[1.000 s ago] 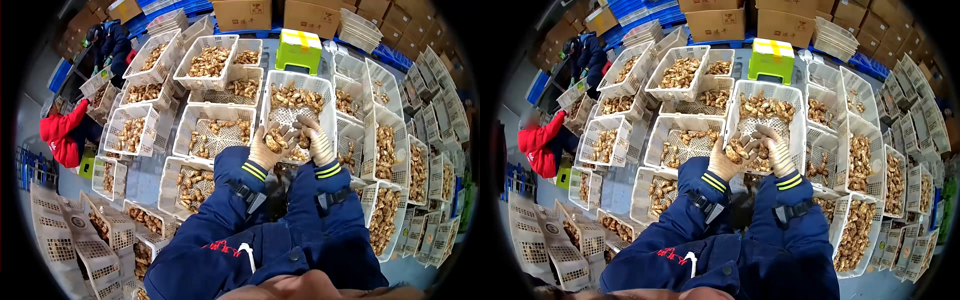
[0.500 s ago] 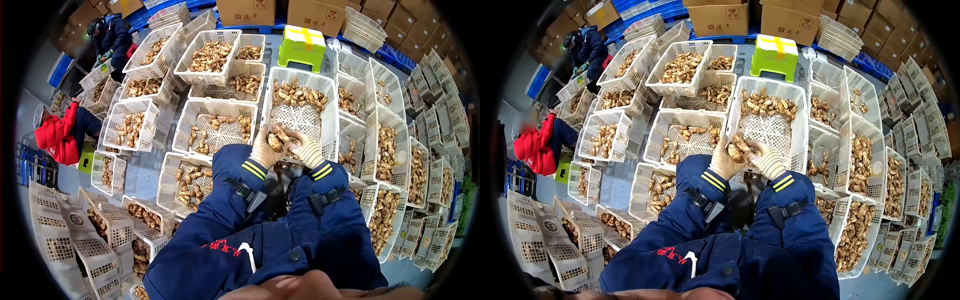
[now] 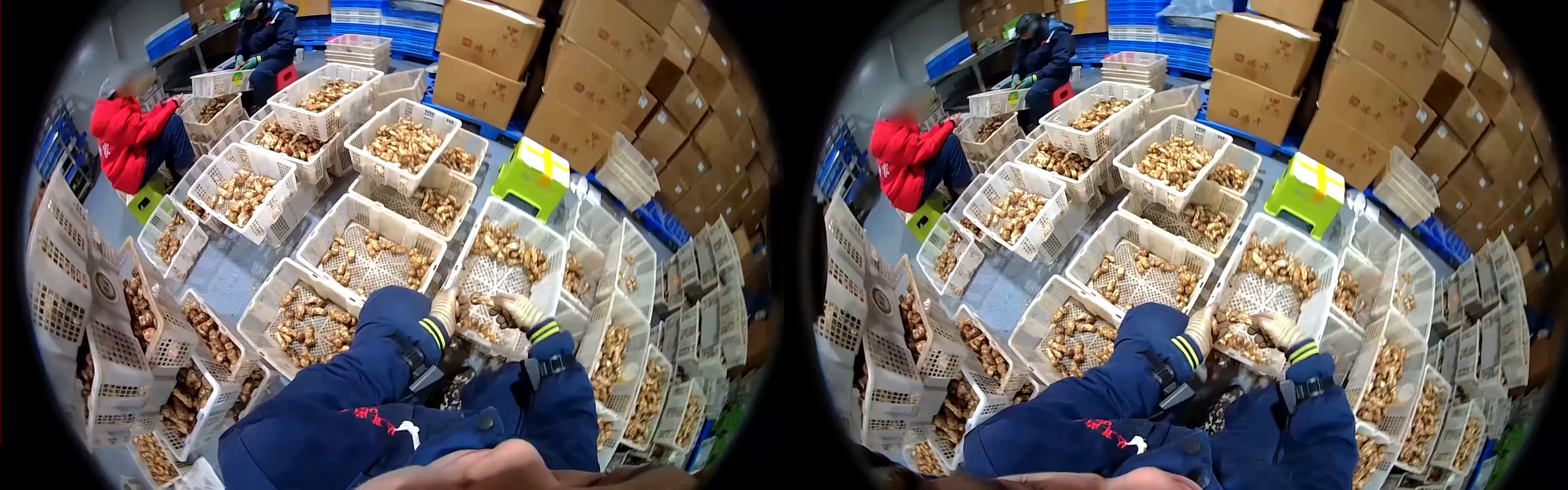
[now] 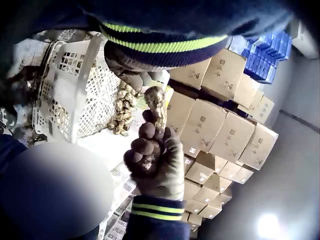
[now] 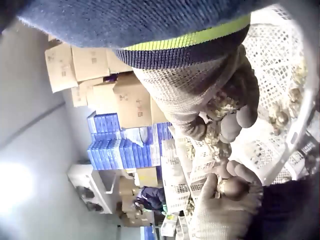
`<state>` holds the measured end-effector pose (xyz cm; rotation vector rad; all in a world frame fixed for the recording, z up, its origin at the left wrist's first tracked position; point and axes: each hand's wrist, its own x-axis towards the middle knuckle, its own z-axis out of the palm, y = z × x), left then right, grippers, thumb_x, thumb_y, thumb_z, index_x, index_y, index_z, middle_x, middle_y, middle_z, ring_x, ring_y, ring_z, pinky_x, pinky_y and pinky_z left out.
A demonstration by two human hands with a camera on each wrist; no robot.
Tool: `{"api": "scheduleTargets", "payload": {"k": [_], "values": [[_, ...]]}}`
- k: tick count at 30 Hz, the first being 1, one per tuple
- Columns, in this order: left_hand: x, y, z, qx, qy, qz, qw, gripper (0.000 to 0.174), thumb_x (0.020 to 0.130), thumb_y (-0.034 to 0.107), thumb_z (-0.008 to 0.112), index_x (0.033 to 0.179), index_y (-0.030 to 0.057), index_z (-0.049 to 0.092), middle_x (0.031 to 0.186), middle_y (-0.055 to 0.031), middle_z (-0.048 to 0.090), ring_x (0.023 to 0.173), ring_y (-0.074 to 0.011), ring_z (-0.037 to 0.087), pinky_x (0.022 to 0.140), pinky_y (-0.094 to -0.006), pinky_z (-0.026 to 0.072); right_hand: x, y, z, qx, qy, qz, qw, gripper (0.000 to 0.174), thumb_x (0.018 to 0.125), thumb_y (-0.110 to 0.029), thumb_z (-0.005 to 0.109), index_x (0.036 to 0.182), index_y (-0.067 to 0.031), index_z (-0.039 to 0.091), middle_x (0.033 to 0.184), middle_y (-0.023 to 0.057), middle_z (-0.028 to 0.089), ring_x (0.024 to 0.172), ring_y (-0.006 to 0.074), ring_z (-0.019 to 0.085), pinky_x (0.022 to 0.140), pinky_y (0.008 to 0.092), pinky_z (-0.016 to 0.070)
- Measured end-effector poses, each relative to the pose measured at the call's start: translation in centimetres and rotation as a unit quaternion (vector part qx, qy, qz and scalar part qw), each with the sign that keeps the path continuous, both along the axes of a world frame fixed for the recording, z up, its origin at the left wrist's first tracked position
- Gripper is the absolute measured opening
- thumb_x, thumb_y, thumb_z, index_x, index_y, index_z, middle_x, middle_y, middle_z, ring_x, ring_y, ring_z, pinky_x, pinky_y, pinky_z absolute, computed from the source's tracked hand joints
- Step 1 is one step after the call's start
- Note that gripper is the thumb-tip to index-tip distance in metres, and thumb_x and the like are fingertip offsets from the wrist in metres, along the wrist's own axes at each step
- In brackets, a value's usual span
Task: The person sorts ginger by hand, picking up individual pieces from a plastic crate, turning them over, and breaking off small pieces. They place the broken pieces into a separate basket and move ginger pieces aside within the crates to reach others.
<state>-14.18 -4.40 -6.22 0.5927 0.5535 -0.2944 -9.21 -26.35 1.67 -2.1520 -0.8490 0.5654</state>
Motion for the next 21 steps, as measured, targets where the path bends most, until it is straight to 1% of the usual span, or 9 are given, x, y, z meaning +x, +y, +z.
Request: {"api": "scheduleTargets", "payload": {"k": [2,5,9,12,13,14,15,16,21], "values": [[0.5,-0.6,0.8,0.011,0.061,0.011,0.998,0.019,0.095,0.03,0.049,0.085,0.0132,0.051,0.066,-0.0041,0.048,0.052,-0.0184,0.046,0.048,-0.0333,0.0413,5.1,2.6,2.2,-0.099,0.128,0.054,0.985,0.042,0.098,-0.032,0.044,0.121,-0.0006,0.06,0.106,0.0162,0.067,0.095,0.0255,0.062,0.088,0.0368,0.05],[0.7,-1.1,-0.6,-0.177,-0.043,-0.019,0.983,0.02,0.095,0.025,0.05,0.081,0.0165,0.039,0.057,0.0008,0.03,0.045,-0.0142,0.025,0.043,-0.0318,0.0228,9.6,10.5,9.5,0.024,0.119,-0.075,0.99,0.042,0.097,-0.027,0.049,0.13,-0.0012,0.051,0.104,0.0123,0.066,0.082,0.0185,0.061,0.073,0.0304,0.0491],[0.0,-0.4,1.9,-0.05,0.012,0.024,0.998,0.017,0.096,0.026,0.052,0.087,0.0129,0.043,0.063,-0.0016,0.043,0.051,-0.0162,0.041,0.046,-0.0312,0.0345,11.7,17.0,13.7,0.249,0.119,-0.215,0.937,0.05,0.096,-0.024,0.054,0.14,-0.0023,0.042,0.103,0.0077,0.064,0.069,0.0106,0.059,0.057,0.0235,0.0476],[0.1,0.2,1.3,-0.022,-0.013,0.053,0.998,0.051,0.093,0.045,0.056,0.125,0.0064,0.05,0.086,-0.0094,0.062,0.071,-0.0233,0.06,0.061,-0.0382,0.0508,10.9,16.4,11.7,0.257,0.135,-0.188,0.938,0.046,0.097,-0.027,0.054,0.136,-0.0016,0.047,0.099,0.0055,0.066,0.068,0.0086,0.058,0.056,0.023,0.0472],[0.0,1.0,0.9,-0.093,-0.071,0.041,0.992,0.059,0.091,0.052,0.054,0.129,0.0069,0.05,0.085,-0.0078,0.061,0.075,-0.0213,0.06,0.067,-0.0383,0.0509,9.4,15.9,11.5,0.242,0.15,-0.19,0.94,0.044,0.097,-0.027,0.055,0.133,-0.0014,0.049,0.097,0.0055,0.066,0.067,0.0087,0.058,0.056,0.0228,0.0471],[-0.8,1.7,5.3,-0.082,-0.018,0.07,0.994,0.06,0.09,0.059,0.05,0.128,0.0121,0.051,0.109,-0.0118,0.055,0.101,-0.0249,0.053,0.093,-0.046,0.0467,7.5,15.3,11.4,0.225,0.168,-0.198,0.939,0.043,0.097,-0.027,0.055,0.131,-0.0011,0.052,0.095,0.0055,0.067,0.067,0.0087,0.057,0.057,0.0226,0.047],[-1.3,1.9,6.6,-0.026,-0.061,0.098,0.993,0.065,0.088,0.064,0.047,0.128,0.0132,0.05,0.112,-0.0105,0.055,0.104,-0.0255,0.051,0.099,-0.0505,0.0409,6.4,14.2,10.5,0.222,0.183,-0.192,0.938,0.04,0.097,-0.026,0.056,0.128,-0.0017,0.054,0.097,0.0061,0.067,0.066,0.0087,0.056,0.057,0.0218,0.0467],[-0.4,1.8,5.1,-0.097,-0.15,0.089,0.98,0.068,0.088,0.065,0.043,0.129,0.0114,0.048,0.112,-0.0086,0.055,0.101,-0.0257,0.051,0.103,-0.0509,0.0352,6.1,12.5,8.6,0.219,0.207,-0.193,0.934,0.038,0.097,-0.025,0.057,0.127,-0.0018,0.055,0.096,0.0052,0.067,0.065,0.0081,0.056,0.058,0.0213,0.0463],[-0.2,1.1,5.7,-0.185,-0.108,0.094,0.972,0.074,0.095,0.062,0.036,0.145,0.007,0.031,0.126,-0.0139,0.05,0.114,-0.027,0.045,0.105,-0.0485,0.0337,0.6,7.4,4.5,0.192,0.175,-0.237,0.936,0.036,0.096,-0.025,0.057,0.123,-0.001,0.059,0.094,0.0027,0.068,0.066,0.0065,0.055,0.059,0.0216,0.0457]]}}
